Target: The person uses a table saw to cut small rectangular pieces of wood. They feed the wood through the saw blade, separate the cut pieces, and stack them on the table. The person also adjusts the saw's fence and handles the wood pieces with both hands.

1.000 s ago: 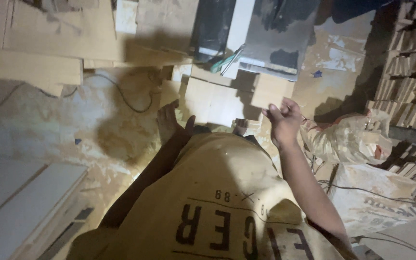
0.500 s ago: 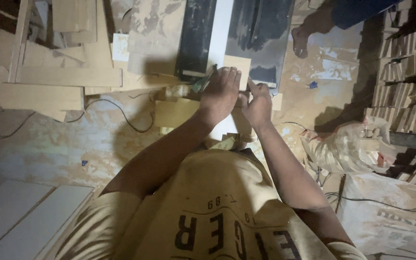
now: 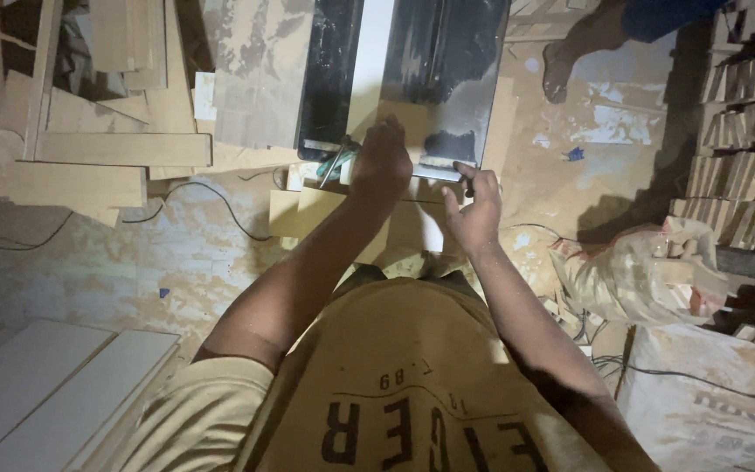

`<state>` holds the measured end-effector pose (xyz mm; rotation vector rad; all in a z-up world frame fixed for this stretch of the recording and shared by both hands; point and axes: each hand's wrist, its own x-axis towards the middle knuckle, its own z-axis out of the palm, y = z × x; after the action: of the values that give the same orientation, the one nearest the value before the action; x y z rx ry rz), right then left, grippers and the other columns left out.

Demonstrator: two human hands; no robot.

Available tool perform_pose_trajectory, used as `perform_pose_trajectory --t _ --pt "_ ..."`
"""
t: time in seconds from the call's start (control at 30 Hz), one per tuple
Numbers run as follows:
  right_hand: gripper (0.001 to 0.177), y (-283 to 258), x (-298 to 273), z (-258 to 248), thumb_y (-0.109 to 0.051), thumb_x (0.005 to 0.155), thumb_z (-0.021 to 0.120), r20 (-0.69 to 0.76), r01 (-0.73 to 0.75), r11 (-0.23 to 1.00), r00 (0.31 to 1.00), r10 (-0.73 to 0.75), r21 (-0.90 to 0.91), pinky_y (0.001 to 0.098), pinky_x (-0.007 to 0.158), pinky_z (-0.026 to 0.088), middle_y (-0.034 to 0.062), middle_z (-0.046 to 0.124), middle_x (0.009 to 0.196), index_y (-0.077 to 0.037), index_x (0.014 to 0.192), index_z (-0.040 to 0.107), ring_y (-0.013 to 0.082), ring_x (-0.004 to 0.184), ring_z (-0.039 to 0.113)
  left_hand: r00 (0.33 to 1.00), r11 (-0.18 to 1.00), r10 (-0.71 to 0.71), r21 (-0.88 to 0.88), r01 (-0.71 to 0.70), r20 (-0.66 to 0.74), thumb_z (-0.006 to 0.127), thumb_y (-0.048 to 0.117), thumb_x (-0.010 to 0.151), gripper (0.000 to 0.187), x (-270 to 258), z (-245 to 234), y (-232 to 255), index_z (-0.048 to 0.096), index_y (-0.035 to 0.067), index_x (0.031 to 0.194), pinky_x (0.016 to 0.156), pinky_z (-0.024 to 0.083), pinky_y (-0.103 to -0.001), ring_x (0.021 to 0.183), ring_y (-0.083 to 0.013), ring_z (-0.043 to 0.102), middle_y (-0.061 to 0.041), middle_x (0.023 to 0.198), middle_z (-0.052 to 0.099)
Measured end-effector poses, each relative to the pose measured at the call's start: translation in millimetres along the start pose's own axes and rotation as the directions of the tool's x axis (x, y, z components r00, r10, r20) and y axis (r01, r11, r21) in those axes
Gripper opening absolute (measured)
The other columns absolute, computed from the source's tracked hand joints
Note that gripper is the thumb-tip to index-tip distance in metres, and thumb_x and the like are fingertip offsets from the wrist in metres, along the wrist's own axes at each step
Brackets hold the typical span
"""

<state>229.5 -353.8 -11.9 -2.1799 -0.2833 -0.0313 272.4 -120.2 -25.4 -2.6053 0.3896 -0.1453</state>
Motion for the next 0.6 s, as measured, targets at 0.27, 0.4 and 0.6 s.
perform_pose_trajectory --t 0.27,0.4,0.6 --pt "0.045 42 -1 -18 -0.001 0.094 0.093 -0.122 0.035 0.994 0.992 -0.022 0.099 0.0417 0.076 0.054 0.0069 0.059 0.1 -0.009 0.136 0.078 0.0267 0.084 0.062 0.726 0.986 0.141 -0.025 -0.167 0.673 0.087 0.023 0.097 0.075 44 -109 -34 0.059 -0.003 0.162 0.121 0.048 -0.051 0.146 -0.0404 0.061 -0.032 0.163 0.056" --pt "0.043 65 -7 -18 0.0 0.093 0.093 -0.152 0.001 0.993 0.988 0.017 0.116 0.0409 0.073 0.054 0.0078 0.059 0.1 -0.008 0.133 0.077 0.0266 0.082 0.064 0.697 0.97 -0.02 -0.155 0.187 0.717 0.063 0.026 0.114 0.075 49 -68 -26 0.035 -0.003 0.177 0.131 0.043 -0.04 0.157 -0.0296 0.053 -0.024 0.173 0.047" --pt "0.042 85 -18 -23 0.0 0.092 0.093 -0.183 -0.052 0.995 0.981 0.066 0.082 0.039 0.072 0.056 0.0064 0.061 0.1 -0.008 0.13 0.077 0.0257 0.08 0.067 0.757 0.867 -0.112 -0.309 0.391 0.643 0.049 0.021 0.122 0.055 58 -50 -30 0.044 -0.002 0.172 0.133 0.043 -0.039 0.156 -0.0301 0.056 -0.023 0.169 0.051"
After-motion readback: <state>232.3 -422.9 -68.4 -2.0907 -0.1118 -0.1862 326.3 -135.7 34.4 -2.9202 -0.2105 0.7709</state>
